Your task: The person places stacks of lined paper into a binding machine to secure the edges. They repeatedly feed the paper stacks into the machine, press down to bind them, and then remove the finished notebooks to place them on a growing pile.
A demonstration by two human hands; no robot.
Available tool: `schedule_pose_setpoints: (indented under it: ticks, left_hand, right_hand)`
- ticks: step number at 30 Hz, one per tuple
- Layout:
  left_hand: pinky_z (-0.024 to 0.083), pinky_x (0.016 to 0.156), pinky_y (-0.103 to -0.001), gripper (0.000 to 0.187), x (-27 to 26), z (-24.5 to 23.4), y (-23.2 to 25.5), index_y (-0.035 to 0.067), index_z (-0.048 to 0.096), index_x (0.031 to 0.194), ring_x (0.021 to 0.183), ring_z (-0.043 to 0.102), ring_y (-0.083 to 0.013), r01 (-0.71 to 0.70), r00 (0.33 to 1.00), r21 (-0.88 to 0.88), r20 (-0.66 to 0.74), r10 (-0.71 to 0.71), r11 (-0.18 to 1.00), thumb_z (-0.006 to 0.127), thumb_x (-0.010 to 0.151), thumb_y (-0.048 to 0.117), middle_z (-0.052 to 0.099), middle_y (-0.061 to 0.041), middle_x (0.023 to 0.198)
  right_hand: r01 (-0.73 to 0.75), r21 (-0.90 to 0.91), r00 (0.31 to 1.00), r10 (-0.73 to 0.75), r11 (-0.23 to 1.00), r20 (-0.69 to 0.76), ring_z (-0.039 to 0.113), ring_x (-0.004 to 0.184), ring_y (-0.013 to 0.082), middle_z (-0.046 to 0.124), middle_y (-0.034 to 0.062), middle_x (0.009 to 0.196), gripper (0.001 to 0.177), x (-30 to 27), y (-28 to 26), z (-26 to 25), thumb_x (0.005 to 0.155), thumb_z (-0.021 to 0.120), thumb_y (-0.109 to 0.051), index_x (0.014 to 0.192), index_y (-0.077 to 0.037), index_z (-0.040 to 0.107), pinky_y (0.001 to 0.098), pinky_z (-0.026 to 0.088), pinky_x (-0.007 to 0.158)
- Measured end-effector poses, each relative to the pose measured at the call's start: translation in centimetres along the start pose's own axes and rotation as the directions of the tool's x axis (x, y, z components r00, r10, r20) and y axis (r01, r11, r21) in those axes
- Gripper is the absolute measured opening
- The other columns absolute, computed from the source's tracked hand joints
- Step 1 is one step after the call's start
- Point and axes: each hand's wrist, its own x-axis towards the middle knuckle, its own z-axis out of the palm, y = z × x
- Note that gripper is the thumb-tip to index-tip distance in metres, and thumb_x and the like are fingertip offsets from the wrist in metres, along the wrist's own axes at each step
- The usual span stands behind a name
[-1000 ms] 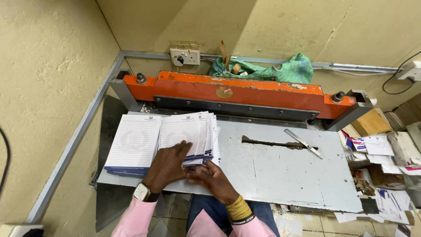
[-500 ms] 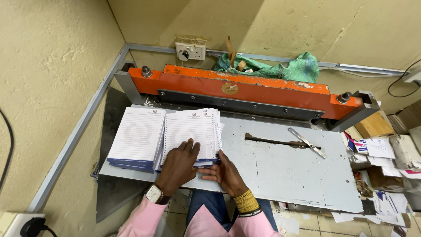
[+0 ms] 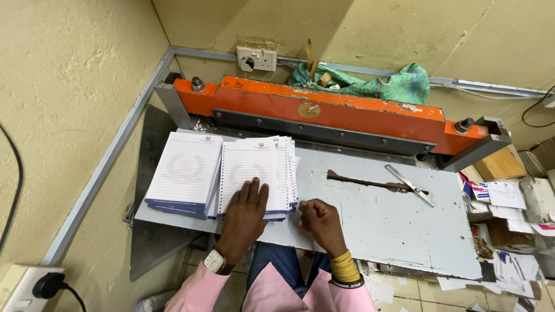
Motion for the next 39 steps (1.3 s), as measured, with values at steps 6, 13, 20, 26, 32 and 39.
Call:
schedule_pose_setpoints:
  ticks: [6,13,20,26,32,39]
  left_hand:
    - [0.048,0.115,-0.055,0.116,-0.8,-0.9,0.0,0.001,0.061,0.149,0.141,0.057,-0.0464,0.014,0.998,-0.167,-0.064,-0.024,0.986,0.081,0.071,0.084,0.060,-0.032,0.149]
    - [0.058,0.083,-0.038,0.024,-5.5,-1.2,-0.9,0.005,0.071,0.123,0.099,0.071,-0.0263,0.317,0.795,-0.396,-0.384,-0.470,0.861,0.065,0.106,0.020,0.077,-0.012,0.113]
    - [0.043,0.061,-0.035,0.049,-8.6,-0.1,-0.4,0.019,0.070,0.097,0.063,0.059,-0.0141,0.794,0.348,-0.606,0.504,-0.790,-0.037,0.043,0.108,0.059,0.067,0.005,0.075]
    - [0.032,0.051,-0.025,0.039,-5.9,1.4,0.7,0.008,0.079,0.110,0.055,0.038,-0.0061,0.496,0.278,-0.832,0.422,-0.863,-0.248,0.081,0.093,0.043,0.045,0.006,0.060]
    - [0.037,0.056,-0.023,0.015,-4.0,2.7,0.9,0.005,0.075,0.102,0.061,0.040,-0.0053,0.241,0.209,-0.957,0.212,-0.955,-0.159,0.084,0.096,0.015,0.050,0.007,0.066]
    - [0.044,0.073,-0.023,0.021,-1.3,-2.2,-3.0,0.013,0.063,0.102,0.076,0.052,-0.0058,-0.048,0.003,-0.970,-0.237,-0.971,0.237,0.071,0.112,0.028,0.062,0.004,0.085]
  right_hand:
    - [0.278,0.026,0.960,-0.279,0.960,0.036,0.070,0.078,0.0175,0.084,0.0196,0.114,0.030,-3.3,-5.2,1.6,0.108,0.051,-0.001,0.132,0.000,0.069,0.0285,0.058,0.063]
    - [0.416,-0.321,0.907,-0.361,0.851,0.219,0.080,0.097,0.0206,0.075,0.0031,0.135,0.039,-4.3,-4.9,1.7,0.111,0.044,-0.026,0.145,-0.019,0.062,0.0320,0.059,0.083]
    - [0.528,-0.470,0.849,-0.457,0.707,0.265,0.074,0.120,0.0316,0.071,0.0115,0.145,0.044,-4.1,-4.2,2.1,0.106,0.051,-0.012,0.148,-0.019,0.058,0.0407,0.060,0.095]
    - [0.462,-0.511,0.886,-0.397,0.724,0.239,0.069,0.073,0.0209,0.078,0.0043,0.125,0.039,-4.3,-4.1,2.3,0.107,0.053,-0.023,0.146,-0.024,0.060,0.0357,0.056,0.074]
    - [0.395,-0.545,0.919,-0.314,0.740,0.239,0.067,0.063,0.0209,0.078,0.0012,0.106,0.039,-4.1,-4.4,2.2,0.108,0.055,-0.034,0.146,-0.028,0.059,0.0368,0.054,0.066]
    - [0.363,-0.535,0.931,-0.276,0.763,0.238,0.067,0.062,0.0183,0.079,-0.0011,0.109,0.043,-4.2,-4.7,2.0,0.106,0.053,-0.046,0.145,-0.029,0.062,0.0350,0.053,0.066]
